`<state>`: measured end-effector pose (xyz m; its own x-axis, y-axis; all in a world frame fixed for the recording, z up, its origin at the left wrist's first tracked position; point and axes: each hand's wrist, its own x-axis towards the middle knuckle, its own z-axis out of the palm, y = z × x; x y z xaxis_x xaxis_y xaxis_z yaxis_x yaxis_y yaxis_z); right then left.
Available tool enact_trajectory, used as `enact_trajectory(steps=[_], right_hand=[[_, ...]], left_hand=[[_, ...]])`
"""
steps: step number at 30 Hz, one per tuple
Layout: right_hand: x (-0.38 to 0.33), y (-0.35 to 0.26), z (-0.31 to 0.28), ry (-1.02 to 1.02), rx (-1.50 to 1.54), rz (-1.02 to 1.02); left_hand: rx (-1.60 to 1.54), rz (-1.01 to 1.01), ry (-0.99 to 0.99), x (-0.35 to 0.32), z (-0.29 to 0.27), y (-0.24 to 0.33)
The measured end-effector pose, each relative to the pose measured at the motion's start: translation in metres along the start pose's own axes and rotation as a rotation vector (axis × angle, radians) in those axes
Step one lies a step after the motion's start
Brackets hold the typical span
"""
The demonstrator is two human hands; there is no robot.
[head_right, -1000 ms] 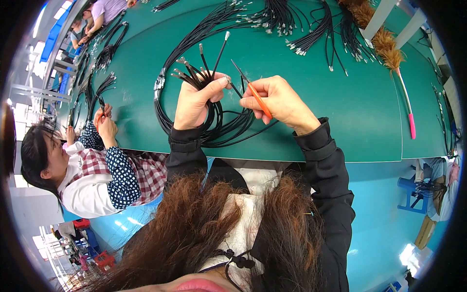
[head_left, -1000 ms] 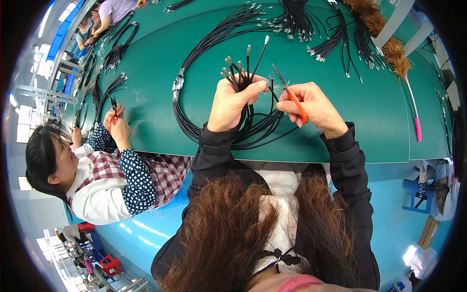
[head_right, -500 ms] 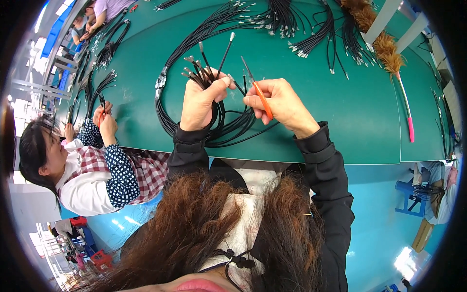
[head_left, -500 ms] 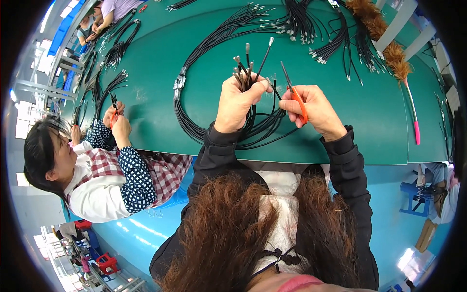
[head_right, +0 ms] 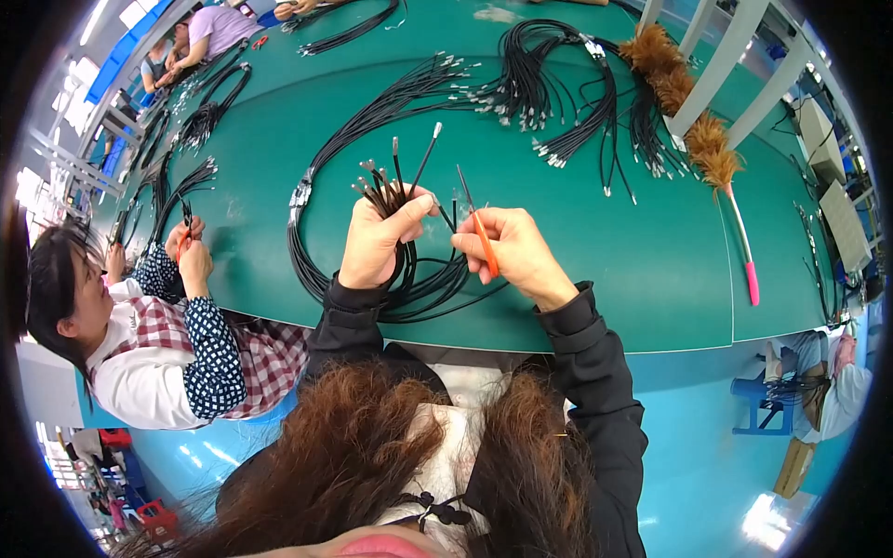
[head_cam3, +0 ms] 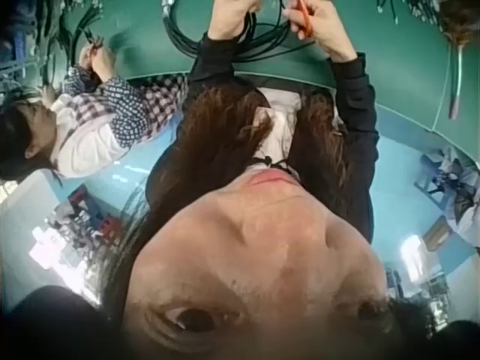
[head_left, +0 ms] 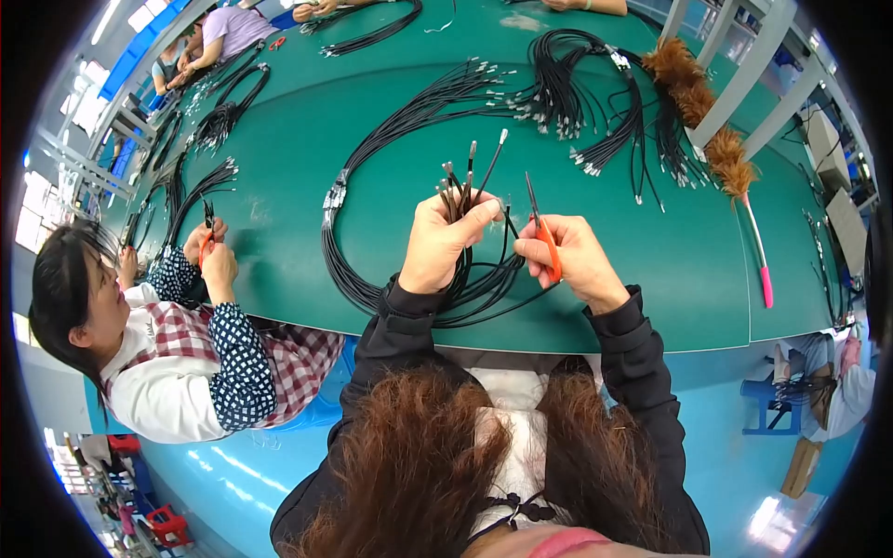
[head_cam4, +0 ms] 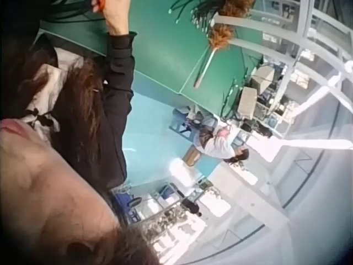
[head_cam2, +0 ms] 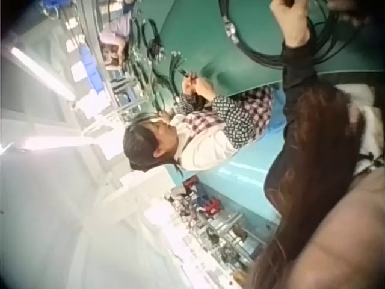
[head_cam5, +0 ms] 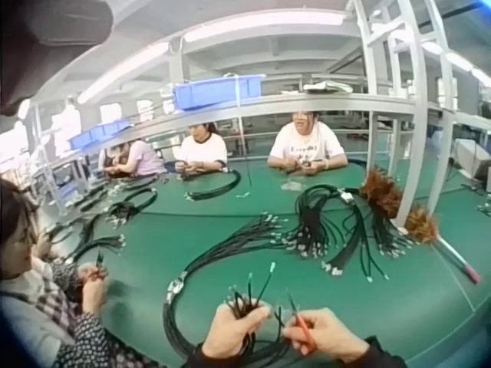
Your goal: The person holds a bundle of black cables and uses orange shears to snip the ends of the individual wires. After trimming the wires, they set the shears down and pick up a single cable from the bundle.
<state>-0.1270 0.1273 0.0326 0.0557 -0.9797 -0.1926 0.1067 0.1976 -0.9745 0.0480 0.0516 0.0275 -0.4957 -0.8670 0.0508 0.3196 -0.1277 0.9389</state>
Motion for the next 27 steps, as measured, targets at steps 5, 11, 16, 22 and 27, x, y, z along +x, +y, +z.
enact_trajectory(steps=[5,11,16,22,27], right_hand=[[-0.001,0.001,0.002,-0.006,-0.001,0.034],[0.006,-0.007,0.002,0.063,-0.030,-0.117],[0.015,-0.028,0.010,0.145,-0.211,-0.334],[0.027,-0.032,0.017,0.055,-0.117,-0.344],[0.033,-0.021,0.019,0.059,0.185,-0.267]], left_hand=[[0.004,0.020,-0.001,0.005,-0.004,-0.003],[-0.075,0.047,0.035,0.003,0.003,0.003],[-0.039,0.059,0.023,0.001,-0.001,0.001],[-0.067,0.076,-0.013,-0.003,0.004,0.006],[-0.052,0.068,0.004,-0.001,0.002,0.002]])
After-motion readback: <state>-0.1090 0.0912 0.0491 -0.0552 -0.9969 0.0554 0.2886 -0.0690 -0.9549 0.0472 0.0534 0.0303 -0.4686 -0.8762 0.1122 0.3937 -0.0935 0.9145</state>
